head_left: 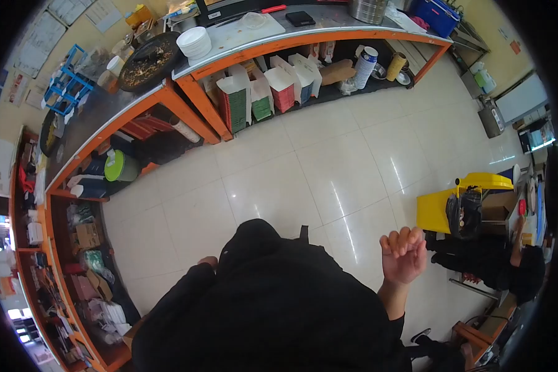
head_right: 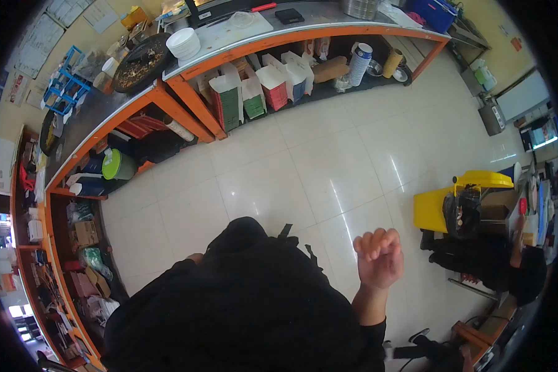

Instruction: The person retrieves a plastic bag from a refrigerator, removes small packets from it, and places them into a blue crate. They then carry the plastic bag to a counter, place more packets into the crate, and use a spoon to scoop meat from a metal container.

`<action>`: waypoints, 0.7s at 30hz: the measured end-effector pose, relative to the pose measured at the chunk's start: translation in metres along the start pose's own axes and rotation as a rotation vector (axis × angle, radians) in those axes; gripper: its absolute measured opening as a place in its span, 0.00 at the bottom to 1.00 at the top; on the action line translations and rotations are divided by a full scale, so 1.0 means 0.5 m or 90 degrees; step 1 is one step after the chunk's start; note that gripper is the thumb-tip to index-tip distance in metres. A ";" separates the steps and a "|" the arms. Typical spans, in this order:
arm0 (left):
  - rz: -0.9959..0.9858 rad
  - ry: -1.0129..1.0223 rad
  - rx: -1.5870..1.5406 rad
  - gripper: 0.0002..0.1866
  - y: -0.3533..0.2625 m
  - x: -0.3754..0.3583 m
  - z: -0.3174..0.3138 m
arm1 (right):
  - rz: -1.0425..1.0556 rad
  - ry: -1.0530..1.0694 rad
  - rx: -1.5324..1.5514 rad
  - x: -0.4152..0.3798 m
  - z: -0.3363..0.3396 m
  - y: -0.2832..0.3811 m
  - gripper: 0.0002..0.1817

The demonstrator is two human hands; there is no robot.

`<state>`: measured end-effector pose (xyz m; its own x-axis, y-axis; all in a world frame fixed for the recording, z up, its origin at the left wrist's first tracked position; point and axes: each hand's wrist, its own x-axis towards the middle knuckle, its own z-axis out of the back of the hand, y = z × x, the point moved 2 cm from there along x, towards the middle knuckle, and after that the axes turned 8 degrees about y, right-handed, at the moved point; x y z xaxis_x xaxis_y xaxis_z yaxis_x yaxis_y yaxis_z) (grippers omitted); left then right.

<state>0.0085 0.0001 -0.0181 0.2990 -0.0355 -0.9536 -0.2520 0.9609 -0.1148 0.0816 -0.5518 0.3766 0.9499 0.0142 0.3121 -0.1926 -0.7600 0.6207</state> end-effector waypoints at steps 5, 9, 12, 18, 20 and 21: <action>-0.176 -0.131 0.317 0.15 -0.011 0.047 0.149 | 0.040 -0.096 0.002 -0.024 -0.046 -0.083 0.11; -0.294 -0.201 0.039 0.13 -0.137 -0.009 0.254 | 0.084 -0.220 0.018 -0.103 -0.110 -0.158 0.11; -0.349 -0.130 0.061 0.14 -0.187 -0.001 0.323 | 0.136 -0.342 -0.006 -0.181 -0.153 -0.207 0.11; -0.452 -0.109 0.700 0.15 -0.093 0.212 0.362 | 0.267 -0.547 0.000 -0.429 -0.274 -0.231 0.09; -0.455 -0.084 0.941 0.15 -0.090 0.183 0.396 | 0.344 -0.614 -0.022 -0.527 -0.311 -0.252 0.08; -0.485 -0.077 0.913 0.12 -0.111 0.149 0.382 | 0.376 -0.659 -0.038 -0.577 -0.327 -0.251 0.08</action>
<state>0.2207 -0.0034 -0.0298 0.0309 -0.6418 -0.7662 0.9750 0.1880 -0.1182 -0.2087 -0.3543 0.3262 0.4522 -0.8791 -0.1506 -0.6518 -0.4409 0.6170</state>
